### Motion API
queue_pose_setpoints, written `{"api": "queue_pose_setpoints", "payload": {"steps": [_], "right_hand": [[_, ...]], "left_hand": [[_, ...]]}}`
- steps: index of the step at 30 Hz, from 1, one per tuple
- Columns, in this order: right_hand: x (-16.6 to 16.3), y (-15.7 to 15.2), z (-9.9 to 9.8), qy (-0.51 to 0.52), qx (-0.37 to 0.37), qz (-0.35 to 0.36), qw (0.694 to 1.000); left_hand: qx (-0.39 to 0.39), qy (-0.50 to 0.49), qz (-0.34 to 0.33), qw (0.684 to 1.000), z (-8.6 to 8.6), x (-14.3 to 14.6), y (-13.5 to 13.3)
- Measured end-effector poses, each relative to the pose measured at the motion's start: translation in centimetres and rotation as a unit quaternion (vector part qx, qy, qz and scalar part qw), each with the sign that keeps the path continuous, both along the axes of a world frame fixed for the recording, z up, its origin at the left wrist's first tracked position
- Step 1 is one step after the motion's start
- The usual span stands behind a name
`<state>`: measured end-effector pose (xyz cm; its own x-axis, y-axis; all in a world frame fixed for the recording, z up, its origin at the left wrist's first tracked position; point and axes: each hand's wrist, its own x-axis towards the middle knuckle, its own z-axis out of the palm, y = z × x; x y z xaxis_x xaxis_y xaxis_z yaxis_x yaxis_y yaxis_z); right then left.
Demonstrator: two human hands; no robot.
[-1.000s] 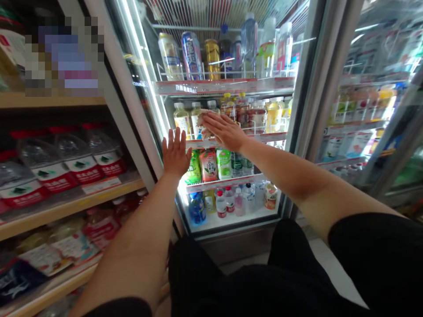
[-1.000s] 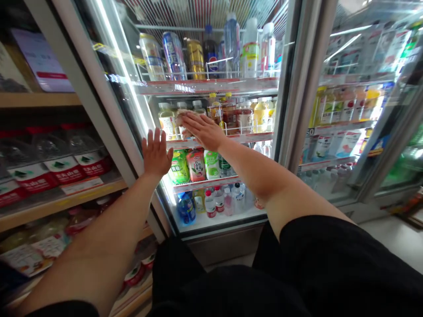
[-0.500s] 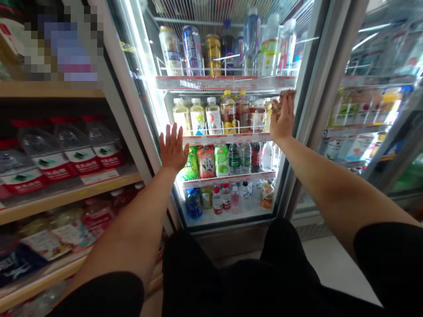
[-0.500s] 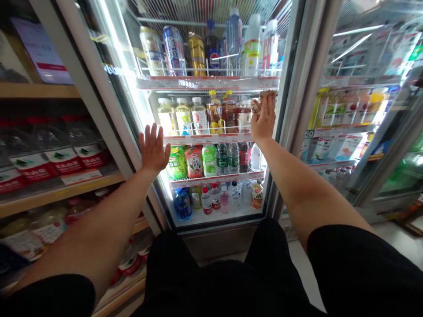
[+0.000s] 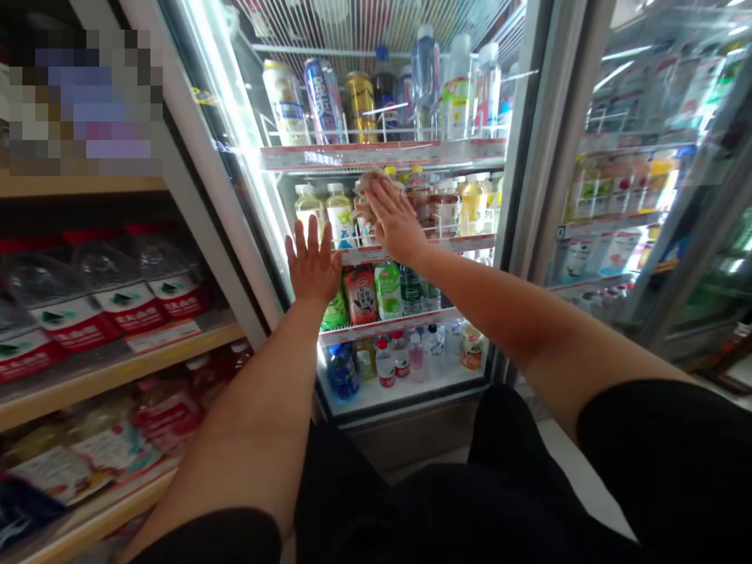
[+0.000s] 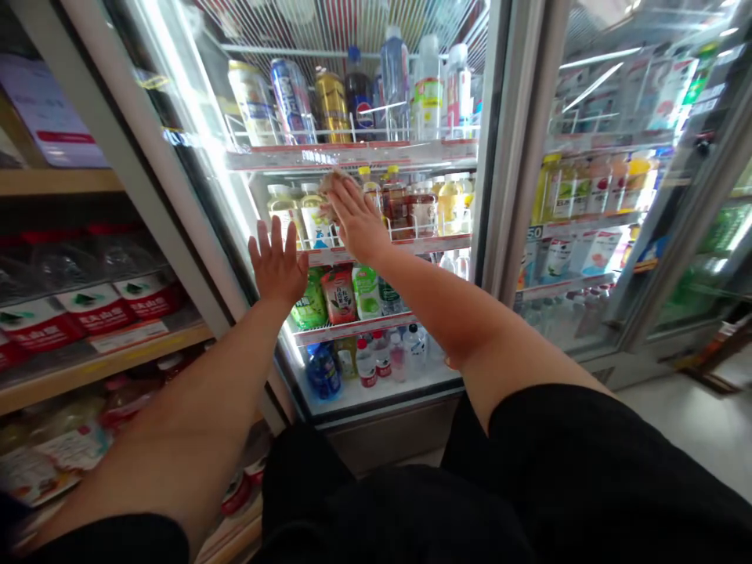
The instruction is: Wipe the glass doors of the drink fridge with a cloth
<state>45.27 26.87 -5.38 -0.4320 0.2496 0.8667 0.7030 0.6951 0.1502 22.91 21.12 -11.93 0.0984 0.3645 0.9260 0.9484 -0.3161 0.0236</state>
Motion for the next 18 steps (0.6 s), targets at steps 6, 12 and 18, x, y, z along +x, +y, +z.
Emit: {"api": "queue_pose_setpoints", "payload": {"steps": [6,12,18], "right_hand": [[1.7,-0.1,0.3,-0.061,0.008,0.009,0.998],[10.8,4.6,2.8,0.193,-0.029,-0.065,0.979],[16.1,5.8,1.3,0.334,-0.086,-0.12,0.931]], "left_hand": [[0.017,0.007,0.013,1.0,-0.2,-0.1,0.1],[-0.011,-0.011,0.023,1.0,0.0,0.4,-0.4],[-0.019,-0.019,0.027,0.999,0.1,0.7,-0.7]]}}
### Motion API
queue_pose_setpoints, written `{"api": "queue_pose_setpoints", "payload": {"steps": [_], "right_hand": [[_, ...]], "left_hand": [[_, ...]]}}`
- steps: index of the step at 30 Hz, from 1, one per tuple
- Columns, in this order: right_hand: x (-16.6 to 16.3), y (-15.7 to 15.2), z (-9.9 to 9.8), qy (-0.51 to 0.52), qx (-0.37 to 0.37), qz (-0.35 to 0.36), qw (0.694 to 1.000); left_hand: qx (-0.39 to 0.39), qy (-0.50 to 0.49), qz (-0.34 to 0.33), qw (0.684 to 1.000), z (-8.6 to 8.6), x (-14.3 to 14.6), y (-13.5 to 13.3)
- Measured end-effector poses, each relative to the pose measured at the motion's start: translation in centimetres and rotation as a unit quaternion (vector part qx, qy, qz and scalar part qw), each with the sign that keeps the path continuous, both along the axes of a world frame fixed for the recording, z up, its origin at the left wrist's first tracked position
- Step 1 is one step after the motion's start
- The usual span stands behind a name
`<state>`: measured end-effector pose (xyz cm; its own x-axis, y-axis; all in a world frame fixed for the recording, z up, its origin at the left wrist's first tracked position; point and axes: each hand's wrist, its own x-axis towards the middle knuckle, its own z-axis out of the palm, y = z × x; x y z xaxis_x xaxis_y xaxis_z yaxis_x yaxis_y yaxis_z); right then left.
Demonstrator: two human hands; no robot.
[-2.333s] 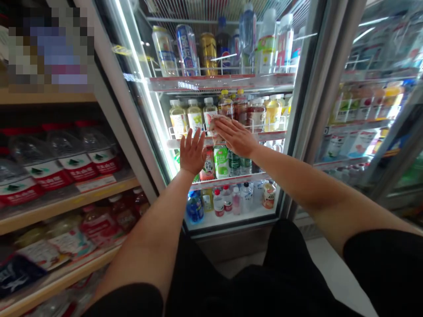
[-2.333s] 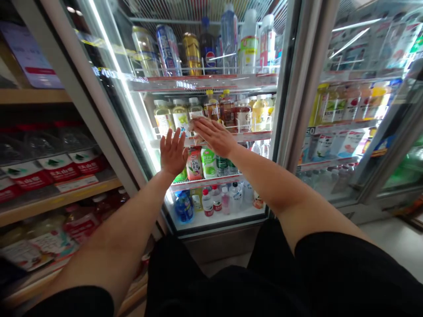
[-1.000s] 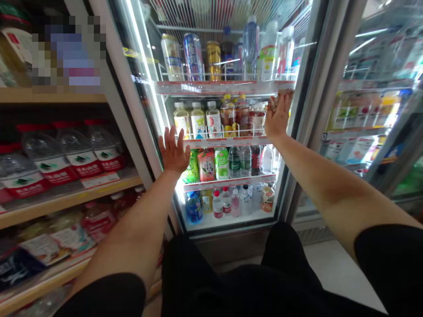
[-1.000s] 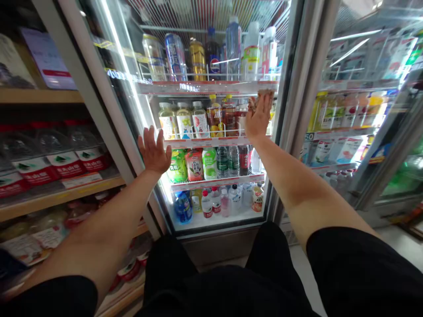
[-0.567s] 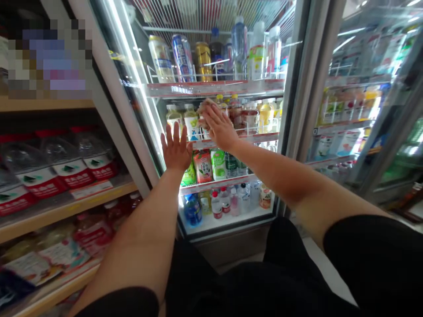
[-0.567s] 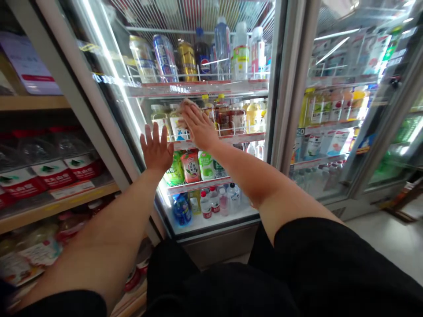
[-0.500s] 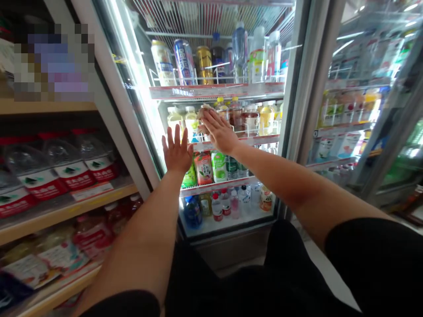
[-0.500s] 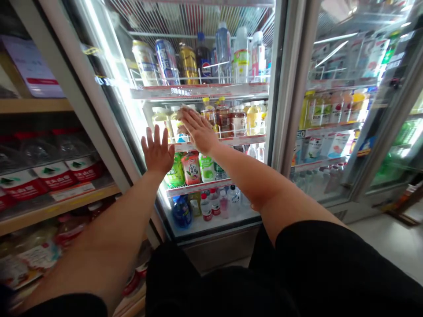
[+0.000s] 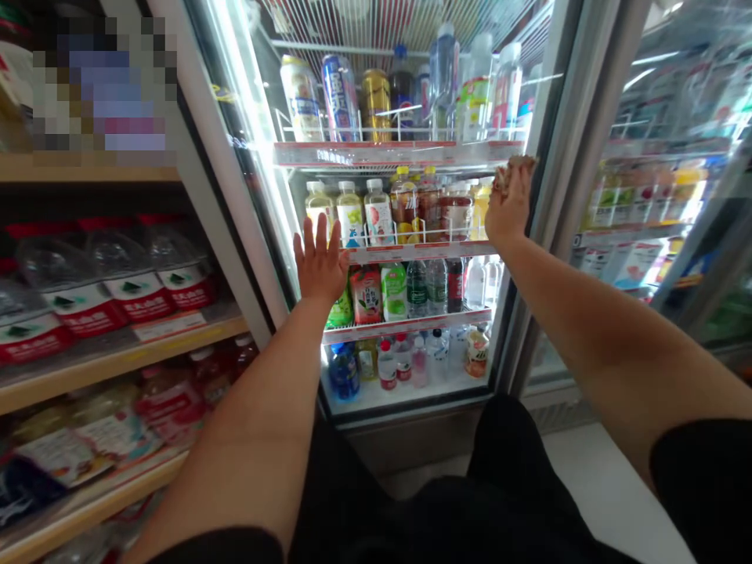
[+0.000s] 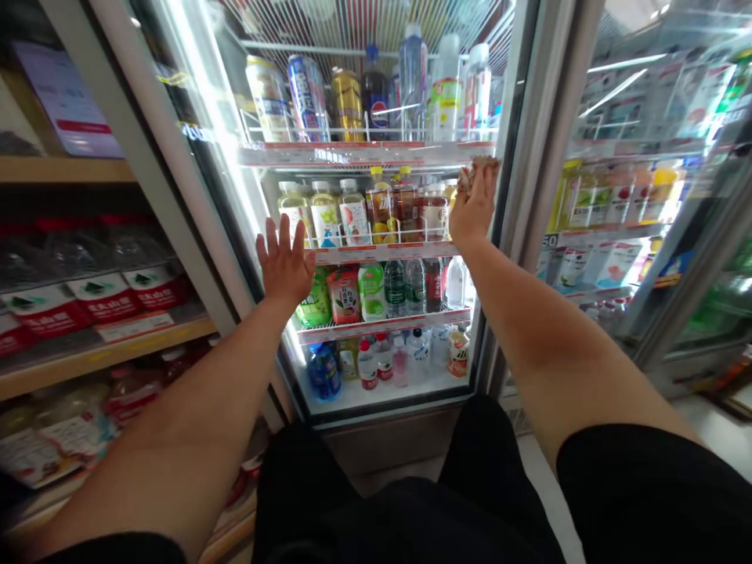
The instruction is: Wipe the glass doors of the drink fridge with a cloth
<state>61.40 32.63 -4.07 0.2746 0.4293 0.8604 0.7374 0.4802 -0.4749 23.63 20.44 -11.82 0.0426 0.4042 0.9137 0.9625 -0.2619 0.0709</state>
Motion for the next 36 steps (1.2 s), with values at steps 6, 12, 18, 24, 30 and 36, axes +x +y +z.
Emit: {"api": "queue_pose_setpoints", "payload": {"steps": [6,12,18,24,30,36], "right_hand": [[-5.4,-2.9,-4.9,-0.187,0.079,0.09,0.975],[-8.8,-4.0,-4.4,-0.296,0.109,0.144,0.938],[-11.7,-1.4,1.6,-0.166,0.104,0.101,0.975],[-14.6,-5.5,-1.3,-0.442,0.1,0.213,0.866],[-10.7,-4.7,-1.2,-0.328,0.1,0.17,0.924],[-9.1,-3.2,-5.0,-0.16,0.047,0.086,0.982]], "left_hand": [[0.005,0.003,0.006,1.0,-0.2,0.0,0.1],[0.002,0.004,0.01,1.0,-0.2,-0.1,0.1],[-0.011,0.01,0.017,1.0,-0.1,-0.2,0.0],[-0.026,0.006,0.006,1.0,0.1,0.0,-0.4],[-0.042,-0.008,0.016,0.999,0.2,0.7,-1.0],[-0.047,-0.015,0.011,0.999,0.3,0.7,-0.9]]}}
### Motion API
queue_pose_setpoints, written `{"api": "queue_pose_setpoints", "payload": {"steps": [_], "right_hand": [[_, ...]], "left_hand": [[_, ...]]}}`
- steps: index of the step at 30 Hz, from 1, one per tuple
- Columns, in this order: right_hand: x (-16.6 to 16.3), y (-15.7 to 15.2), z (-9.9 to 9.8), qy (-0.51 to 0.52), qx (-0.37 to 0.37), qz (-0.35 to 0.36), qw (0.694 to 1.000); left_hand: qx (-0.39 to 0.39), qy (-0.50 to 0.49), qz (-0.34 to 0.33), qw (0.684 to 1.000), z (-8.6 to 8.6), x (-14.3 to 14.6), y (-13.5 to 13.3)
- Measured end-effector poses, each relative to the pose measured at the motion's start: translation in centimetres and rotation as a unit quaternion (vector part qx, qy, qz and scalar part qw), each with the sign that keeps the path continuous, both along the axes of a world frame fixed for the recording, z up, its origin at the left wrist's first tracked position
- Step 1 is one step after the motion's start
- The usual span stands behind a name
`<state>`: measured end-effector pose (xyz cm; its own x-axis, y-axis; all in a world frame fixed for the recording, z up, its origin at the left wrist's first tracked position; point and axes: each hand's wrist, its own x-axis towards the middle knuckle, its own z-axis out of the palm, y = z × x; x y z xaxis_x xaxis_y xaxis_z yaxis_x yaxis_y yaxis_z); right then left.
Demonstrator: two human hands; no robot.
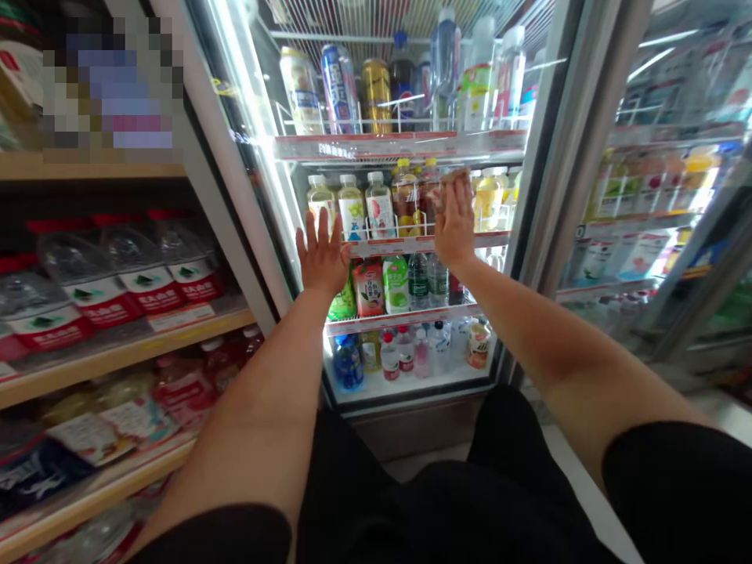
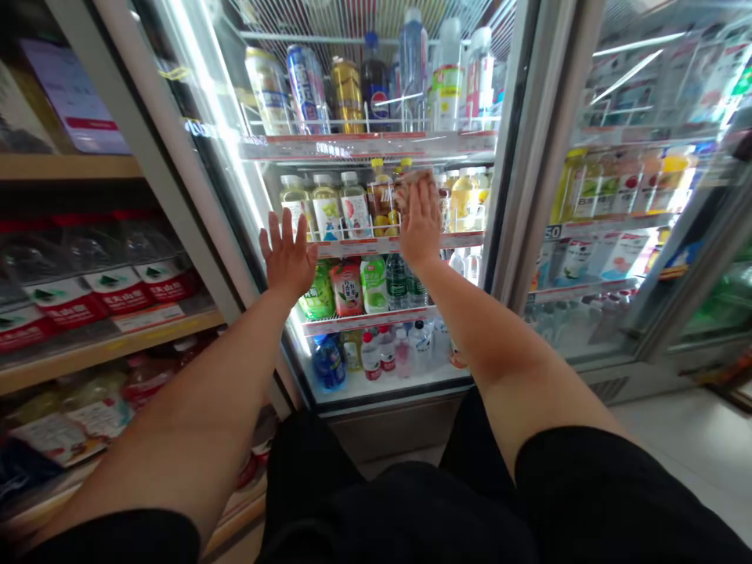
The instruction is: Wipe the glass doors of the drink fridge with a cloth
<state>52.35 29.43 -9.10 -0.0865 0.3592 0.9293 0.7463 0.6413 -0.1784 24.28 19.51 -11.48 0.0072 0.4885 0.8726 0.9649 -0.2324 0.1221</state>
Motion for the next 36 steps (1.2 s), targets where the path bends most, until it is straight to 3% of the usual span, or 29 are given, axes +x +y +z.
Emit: {"api": "queue_pose_setpoints", "payload": {"steps": [2,4,7,9,13,16,19,22,25,28,31,33,36], "right_hand": [[-0.5,-1.2,-3.0,-0.137,0.006,0.058,0.989],[-0.8,-2.5,-5.4,-0.271,0.013,0.129,0.954],[0.3,-3.3,-6.5,-0.397,0.021,0.181,0.9],[1.9,-2.7,-5.5,-0.366,0.028,0.152,0.918],[5.6,0.0,-2.7,-0.113,0.053,0.045,0.991],[7.3,1.0,-3.4,0.01,0.074,-0.006,0.997],[8.0,0.2,-6.5,-0.092,0.067,0.011,0.993],[8.7,-0.8,-8.6,-0.249,0.042,0.064,0.965],[9.5,-0.4,-7.1,-0.266,0.032,0.081,0.96],[9.4,1.1,-3.4,-0.091,0.046,0.017,0.995],[7.5,1.9,-1.1,0.06,0.022,-0.053,0.997],[5.5,1.3,-1.3,0.02,0.022,-0.04,0.999],[2.5,-0.8,-3.3,-0.161,0.045,0.045,0.985]], "left_hand": [[0.001,0.0,-0.003,1.0,0.0,-0.1,0.1],[0.007,0.003,-0.007,1.0,-0.1,-0.3,0.3],[0.018,0.008,-0.004,1.0,-0.3,-0.4,0.4],[0.023,0.006,-0.005,1.0,-0.3,-0.5,0.4],[0.018,-0.004,-0.015,1.0,-0.3,-0.5,0.5],[0.006,-0.008,-0.013,1.0,-0.2,-0.4,0.5],[0.007,-0.01,-0.016,1.0,-0.2,-0.3,0.4],[0.016,-0.006,-0.018,1.0,-0.3,-0.2,0.3],[0.022,-0.003,-0.014,1.0,-0.3,-0.2,0.4],[0.021,-0.006,-0.01,1.0,-0.3,-0.2,0.4],[0.012,-0.009,-0.011,1.0,-0.2,-0.1,0.3],[0.007,-0.012,-0.013,1.0,-0.1,-0.1,0.2],[0.005,-0.011,-0.02,1.0,-0.1,0.0,0.1]]}}
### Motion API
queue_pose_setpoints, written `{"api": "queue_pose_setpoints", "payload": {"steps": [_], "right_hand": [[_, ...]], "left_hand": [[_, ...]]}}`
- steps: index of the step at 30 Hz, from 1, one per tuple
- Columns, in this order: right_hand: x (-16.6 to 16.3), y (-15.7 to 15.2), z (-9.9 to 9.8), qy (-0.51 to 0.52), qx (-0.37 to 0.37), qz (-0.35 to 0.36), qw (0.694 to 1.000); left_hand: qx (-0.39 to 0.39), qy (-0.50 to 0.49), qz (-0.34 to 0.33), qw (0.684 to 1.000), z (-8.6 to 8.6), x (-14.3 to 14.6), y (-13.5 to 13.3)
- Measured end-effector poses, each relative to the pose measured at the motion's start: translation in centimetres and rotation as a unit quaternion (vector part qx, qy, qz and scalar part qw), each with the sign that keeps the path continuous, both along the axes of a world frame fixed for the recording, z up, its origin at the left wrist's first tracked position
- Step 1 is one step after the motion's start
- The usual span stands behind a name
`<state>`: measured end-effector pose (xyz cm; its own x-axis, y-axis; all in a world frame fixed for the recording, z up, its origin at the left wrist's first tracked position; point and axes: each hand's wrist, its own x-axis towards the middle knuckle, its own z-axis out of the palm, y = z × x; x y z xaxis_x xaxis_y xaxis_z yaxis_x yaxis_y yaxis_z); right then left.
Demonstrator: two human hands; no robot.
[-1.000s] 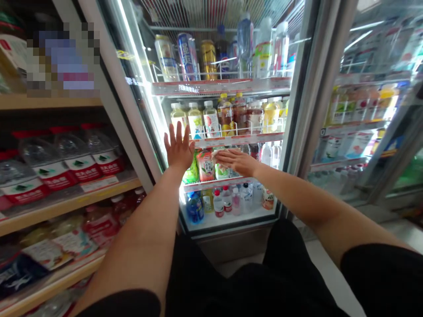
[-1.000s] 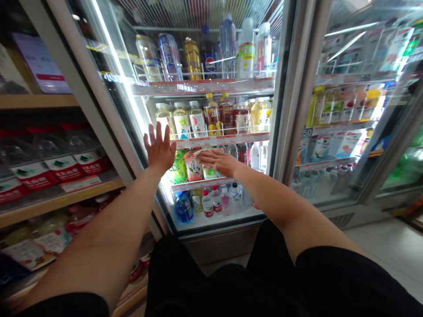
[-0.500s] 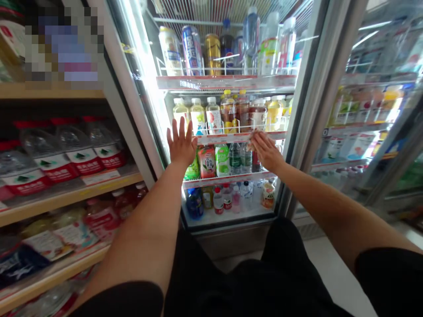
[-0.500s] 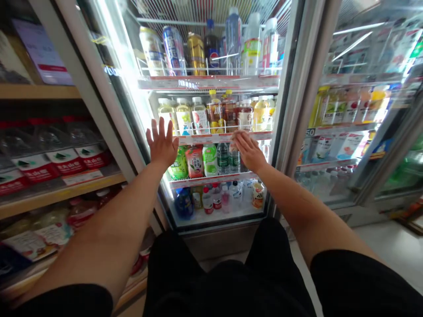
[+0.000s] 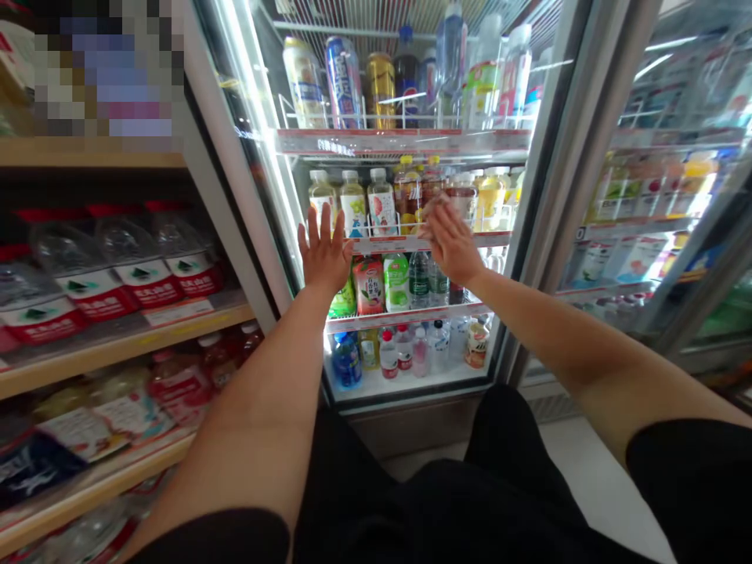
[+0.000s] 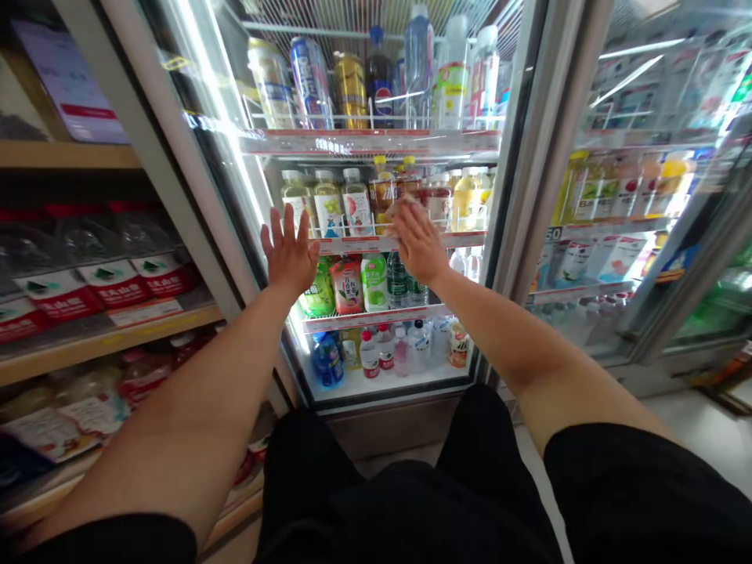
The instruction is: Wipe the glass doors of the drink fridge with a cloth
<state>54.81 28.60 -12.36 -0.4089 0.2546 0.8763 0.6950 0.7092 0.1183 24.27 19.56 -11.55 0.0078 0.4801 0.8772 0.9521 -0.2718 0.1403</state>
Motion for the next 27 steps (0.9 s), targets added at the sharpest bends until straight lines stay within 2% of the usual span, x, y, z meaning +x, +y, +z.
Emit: {"api": "queue_pose_setpoints", "payload": {"steps": [3,5,9,11,12,14,16,18,20,23,25,27], "right_hand": [[-1.8,-1.7,-0.8,-0.178,-0.003,0.071,0.981],[-2.3,-1.9,0.4,-0.213,-0.005,0.082,0.974],[-3.4,-0.9,3.8,-0.059,-0.003,0.037,0.998],[-4.0,-0.8,4.3,-0.01,-0.006,0.029,1.0],[-4.3,-1.0,4.1,-0.017,-0.009,0.031,0.999],[-4.6,-1.6,3.1,-0.095,-0.015,0.051,0.994],[-4.5,-2.2,2.3,-0.213,-0.02,0.08,0.974],[-4.2,-2.4,2.6,-0.282,-0.017,0.093,0.955],[-4.1,-2.3,4.3,-0.247,-0.008,0.078,0.966],[-5.0,-1.8,8.9,-0.058,0.0,0.031,0.998],[-6.3,-1.7,12.3,0.053,-0.011,0.0,0.999],[-8.1,-1.7,14.9,0.105,-0.033,-0.032,0.993]], "left_hand": [[0.008,0.004,0.001,1.0,-0.1,0.0,-0.1],[0.015,0.004,0.004,1.0,-0.1,0.1,-0.1],[0.003,0.005,0.009,1.0,-0.1,0.1,-0.2],[-0.005,0.005,0.009,1.0,0.0,0.1,-0.2],[-0.005,0.004,0.008,1.0,0.0,0.2,-0.2],[0.0,0.0,0.003,1.0,0.0,0.2,-0.2],[0.005,-0.004,0.001,1.0,0.0,0.3,-0.2],[0.004,-0.007,0.005,1.0,0.0,0.4,-0.4],[-0.002,-0.004,0.014,1.0,0.0,0.5,-0.5],[-0.003,0.007,0.027,1.0,0.0,0.5,-0.6],[0.002,0.011,0.024,1.0,0.0,0.4,-0.6],[0.007,0.013,0.013,1.0,-0.1,0.3,-0.4]]}}
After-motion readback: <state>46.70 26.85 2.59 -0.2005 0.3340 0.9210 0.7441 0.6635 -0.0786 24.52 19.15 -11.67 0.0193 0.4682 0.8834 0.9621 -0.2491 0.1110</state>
